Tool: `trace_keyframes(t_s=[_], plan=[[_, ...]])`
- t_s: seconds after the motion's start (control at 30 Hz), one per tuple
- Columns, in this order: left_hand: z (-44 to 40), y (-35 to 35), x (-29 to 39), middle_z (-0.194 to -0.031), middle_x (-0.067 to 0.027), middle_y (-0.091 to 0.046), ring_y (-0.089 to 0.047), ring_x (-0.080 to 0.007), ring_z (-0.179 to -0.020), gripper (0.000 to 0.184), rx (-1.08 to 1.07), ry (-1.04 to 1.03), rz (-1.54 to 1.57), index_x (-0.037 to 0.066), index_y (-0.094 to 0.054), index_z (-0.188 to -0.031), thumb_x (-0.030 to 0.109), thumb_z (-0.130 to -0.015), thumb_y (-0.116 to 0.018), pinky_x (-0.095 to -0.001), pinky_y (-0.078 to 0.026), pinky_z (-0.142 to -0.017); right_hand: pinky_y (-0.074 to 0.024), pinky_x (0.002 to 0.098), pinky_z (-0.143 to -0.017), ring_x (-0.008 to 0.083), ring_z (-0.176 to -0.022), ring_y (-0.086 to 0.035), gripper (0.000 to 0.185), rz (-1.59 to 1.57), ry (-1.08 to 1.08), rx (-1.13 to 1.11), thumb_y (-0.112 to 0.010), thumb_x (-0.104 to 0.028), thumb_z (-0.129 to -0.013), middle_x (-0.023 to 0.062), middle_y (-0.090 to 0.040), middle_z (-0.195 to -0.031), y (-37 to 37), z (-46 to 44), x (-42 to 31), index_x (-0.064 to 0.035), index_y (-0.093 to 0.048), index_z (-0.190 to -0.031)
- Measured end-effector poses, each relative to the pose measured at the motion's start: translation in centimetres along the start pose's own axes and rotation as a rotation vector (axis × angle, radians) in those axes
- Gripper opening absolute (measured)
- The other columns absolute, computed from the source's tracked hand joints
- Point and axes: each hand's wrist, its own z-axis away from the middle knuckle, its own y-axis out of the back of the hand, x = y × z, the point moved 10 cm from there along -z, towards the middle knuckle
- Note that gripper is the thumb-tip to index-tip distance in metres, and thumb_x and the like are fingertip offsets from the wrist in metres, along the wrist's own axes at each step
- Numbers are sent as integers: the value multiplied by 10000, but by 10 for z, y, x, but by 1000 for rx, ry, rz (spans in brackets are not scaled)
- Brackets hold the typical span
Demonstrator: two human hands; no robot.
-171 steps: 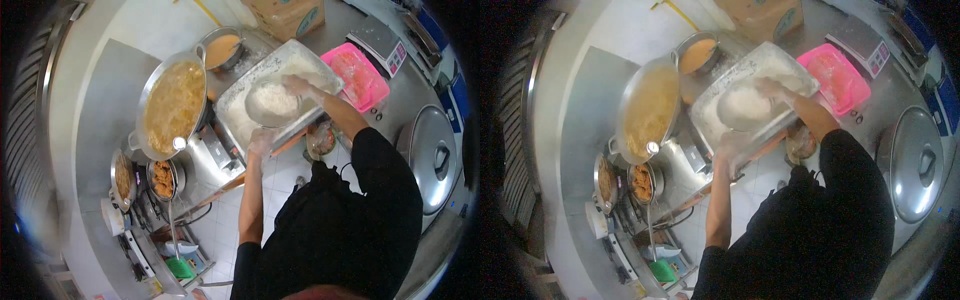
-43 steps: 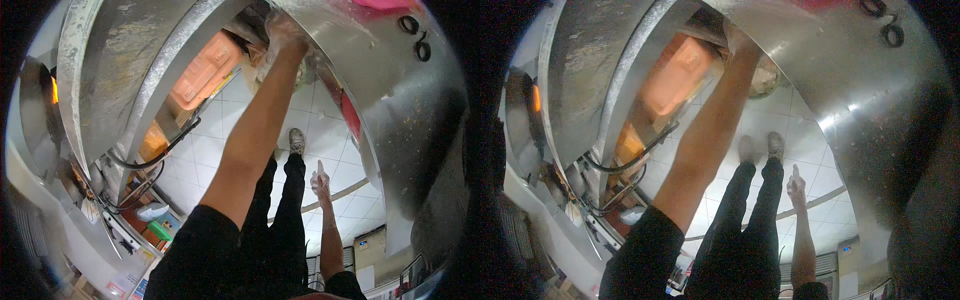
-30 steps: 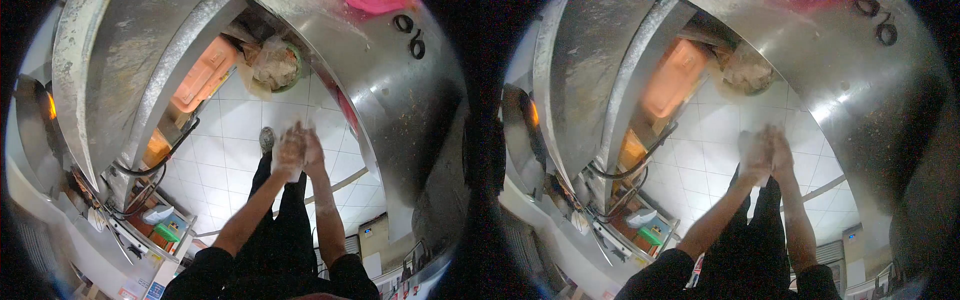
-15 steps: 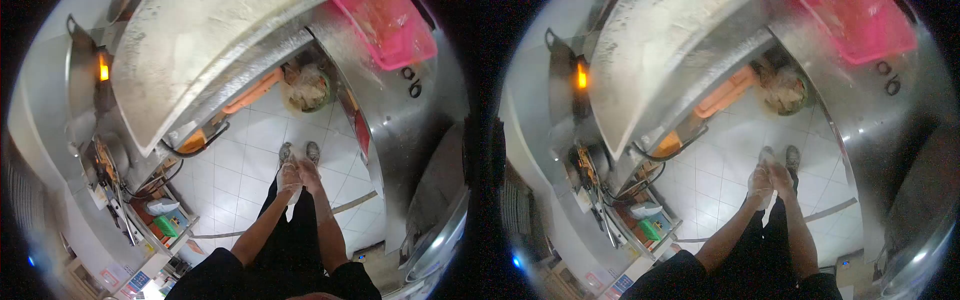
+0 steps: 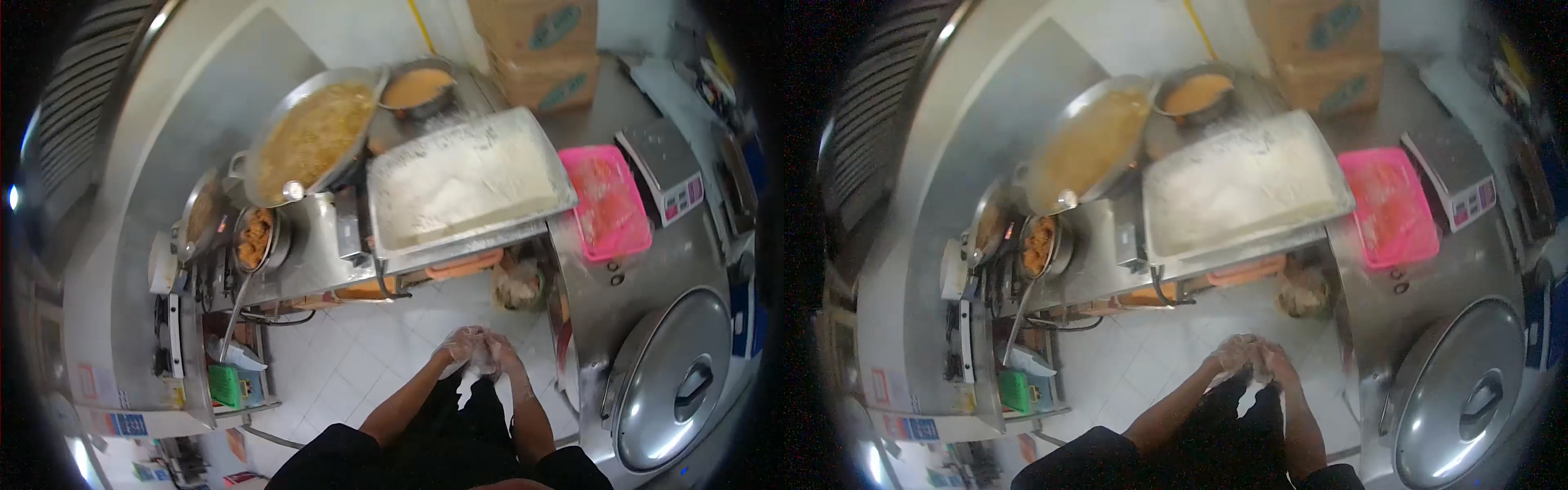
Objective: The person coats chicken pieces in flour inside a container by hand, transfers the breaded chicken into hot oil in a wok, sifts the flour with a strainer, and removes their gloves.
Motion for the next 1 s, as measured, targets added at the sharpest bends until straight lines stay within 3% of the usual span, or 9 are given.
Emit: trace_keyframes(t_s=[0.13, 0.23, 0.33, 0.43, 0.53, 0.63, 0.73, 0.93, 1.0], plan=[[8, 37, 14, -1018, -162, -630, -593, -322, -913, 388, 276, -159, -308, 75, -605, -1032, 409, -856, -516, -387, -458, -819, -503, 284, -698, 136, -800, -590, 354, -430, 111, -274, -485, -358, -941, 40, -613, -936, -30, 22, -54, -41, -591, -1058], [20, 47, 48, -938, -168, -641, -607, -347, -866, 355, 183, -90, -450, 72, -600, -984, 393, -856, -516, -415, -469, -783, -504, 279, -695, 140, -788, -594, 268, -315, 319, -75, -500, -258, -941, 43, -608, -959, -1, -21, -20, -38, -583, -1071], [30, 60, 35, -934, -178, -642, -608, -352, -844, 351, 325, -3, -368, 60, -601, -979, 378, -852, -524, -424, -475, -746, -488, 261, -640, 126, -740, -577, 200, -97, 2, -41, -500, -198, -937, 27, -596, -919, -36, 24, -98, -51, -576, -1050], [38, 65, 21, -965, -205, -630, -594, -372, -887, 316, 336, 28, -181, 52, -610, -969, 332, -872, -499, -431, -467, -758, -438, 266, -629, 102, -732, -540, 245, 25, 246, -75, -487, -242, -936, 33, -596, -819, -45, 13, -116, -26, -603, -941], [60, 55, 65, -1042, -225, -602, -574, -380, -947, 331, 258, -205, -699, 42, -577, -1087, 282, -889, -466, -429, -451, -823, -428, 270, -615, 103, -716, -533, 252, 161, 224, -24, -496, -256, -927, 38, -582, -790, -42, -12, -102, -26, -596, -909], [48, 14, 1, -1133, -231, -561, -556, -387, -992, 398, -126, -100, -658, 17, -477, -1217, 222, -876, -482, -429, -426, -884, -447, 272, -630, 112, -738, -553, 261, 7, 100, 222, -500, -271, -923, 45, -583, -820, -23, -8, -111, -25, -585, -946], [126, -20, 117, -1164, -237, -535, -554, -396, -975, 424, 289, -708, -930, -16, -464, -1205, 183, -839, -541, -445, -410, -894, -479, 284, -667, 151, -770, -581, 261, -356, 503, 150, -502, -267, -915, 63, -596, -869, 61, -168, 43, -26, -570, -988], [97, 46, 70, -976, -205, -611, -593, -361, -905, 307, 709, -250, -223, -13, -582, -996, 138, -739, -654, -429, -477, -789, -499, 311, -723, 212, -814, -596, 281, -543, 61, -305, -501, -271, -903, 79, -602, -911, -79, -28, -74, -21, -556, -1020], [82, 42, 46, -857, -184, -631, -614, -352, -820, 255, 558, -202, -205, 1, -611, -923, 143, -718, -667, -419, -495, -747, -501, 329, -752, 250, -838, -602, 315, -711, -45, -460, -497, -292, -897, 100, -614, -933, -100, -21, -62, -9, -577, -1011]])
